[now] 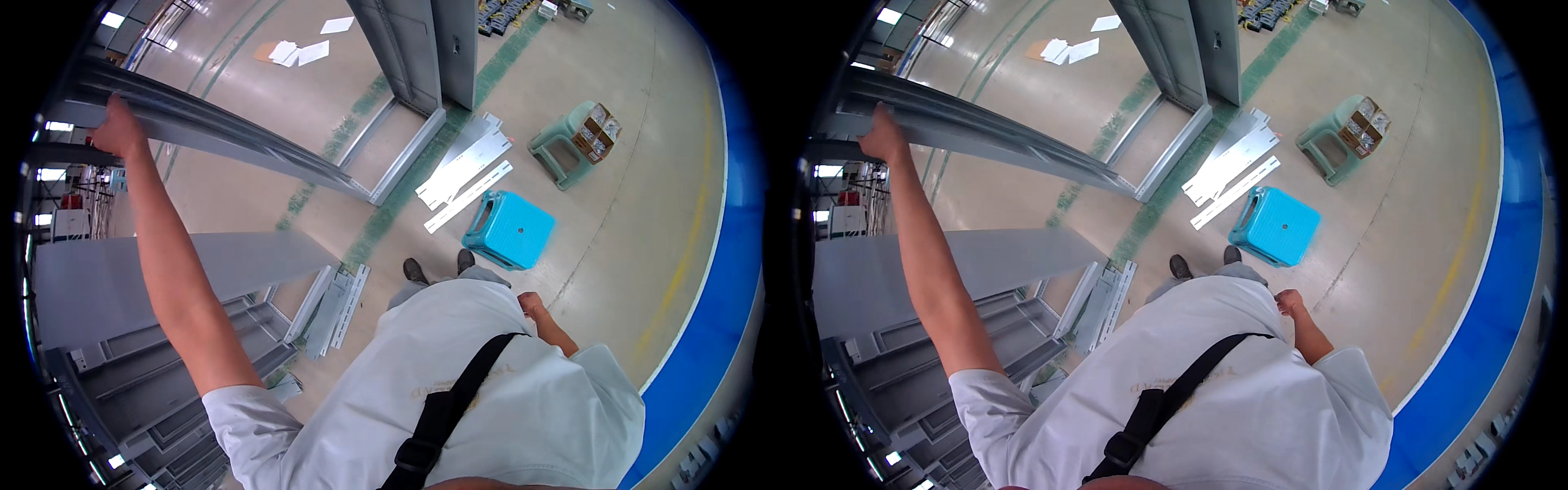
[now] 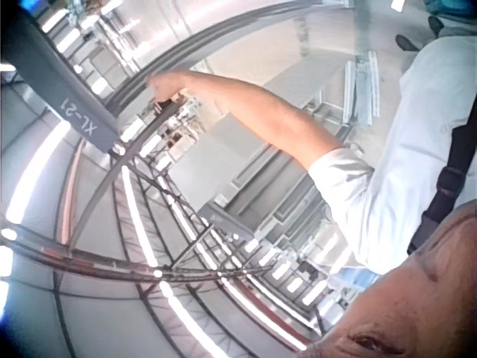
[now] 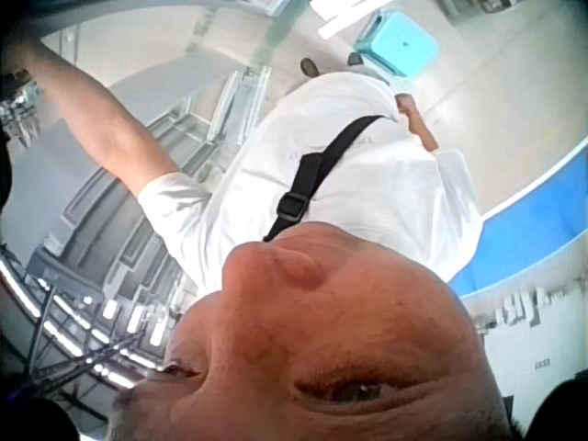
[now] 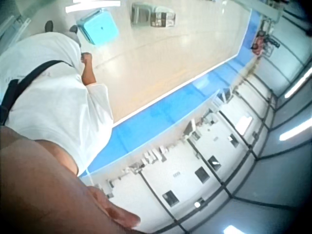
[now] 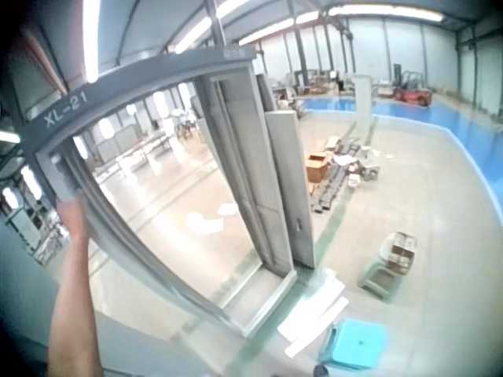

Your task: The person picks up a metal bracket and fastens it to a vertical metal frame using screws. They then pick up a long metal rail and attach it to the frame, securing it with additional screws.

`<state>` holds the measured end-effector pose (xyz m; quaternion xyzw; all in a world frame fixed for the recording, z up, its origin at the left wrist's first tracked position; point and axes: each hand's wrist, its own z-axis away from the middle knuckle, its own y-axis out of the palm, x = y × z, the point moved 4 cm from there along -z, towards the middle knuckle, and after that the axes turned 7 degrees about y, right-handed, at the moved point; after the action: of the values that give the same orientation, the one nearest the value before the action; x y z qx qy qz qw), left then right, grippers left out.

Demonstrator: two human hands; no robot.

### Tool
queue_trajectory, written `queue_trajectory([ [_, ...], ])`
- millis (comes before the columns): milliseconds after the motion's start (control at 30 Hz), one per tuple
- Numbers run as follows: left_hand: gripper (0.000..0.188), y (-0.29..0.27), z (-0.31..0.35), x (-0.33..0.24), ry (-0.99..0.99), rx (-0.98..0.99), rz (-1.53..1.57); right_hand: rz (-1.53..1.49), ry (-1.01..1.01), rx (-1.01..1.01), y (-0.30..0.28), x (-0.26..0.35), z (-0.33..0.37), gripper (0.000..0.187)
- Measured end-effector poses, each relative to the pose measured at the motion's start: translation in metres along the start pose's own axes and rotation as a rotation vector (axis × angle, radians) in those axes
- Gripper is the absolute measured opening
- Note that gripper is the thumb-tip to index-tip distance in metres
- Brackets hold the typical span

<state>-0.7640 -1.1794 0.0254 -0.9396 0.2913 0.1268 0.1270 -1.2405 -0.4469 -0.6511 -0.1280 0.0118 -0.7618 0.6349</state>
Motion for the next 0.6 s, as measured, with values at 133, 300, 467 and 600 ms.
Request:
queue_trajectory([
  [133, 0.045, 0.0, 0.0, 0.002, 0.1, -0.089, 0.206, -0.021, 0.035, -0.03, -0.018, 0.007, -0.001, 0.011],
  [300, 0.048, 0.006, 0.003, 0.002, -0.036, -0.084, 0.248, 0.019, -0.111, -0.012, -0.022, 0.065, 0.002, 0.016],
  [467, 0.054, 0.01, -0.01, 0.042, 0.023, -0.032, -0.054, 0.032, -0.198, -0.001, -0.022, 0.117, 0.016, 0.017],
  [600, 0.052, 0.012, -0.023, 0.089, 0.158, 0.047, -0.227, 0.072, -0.21, -0.007, -0.028, 0.125, 0.01, 0.021],
])
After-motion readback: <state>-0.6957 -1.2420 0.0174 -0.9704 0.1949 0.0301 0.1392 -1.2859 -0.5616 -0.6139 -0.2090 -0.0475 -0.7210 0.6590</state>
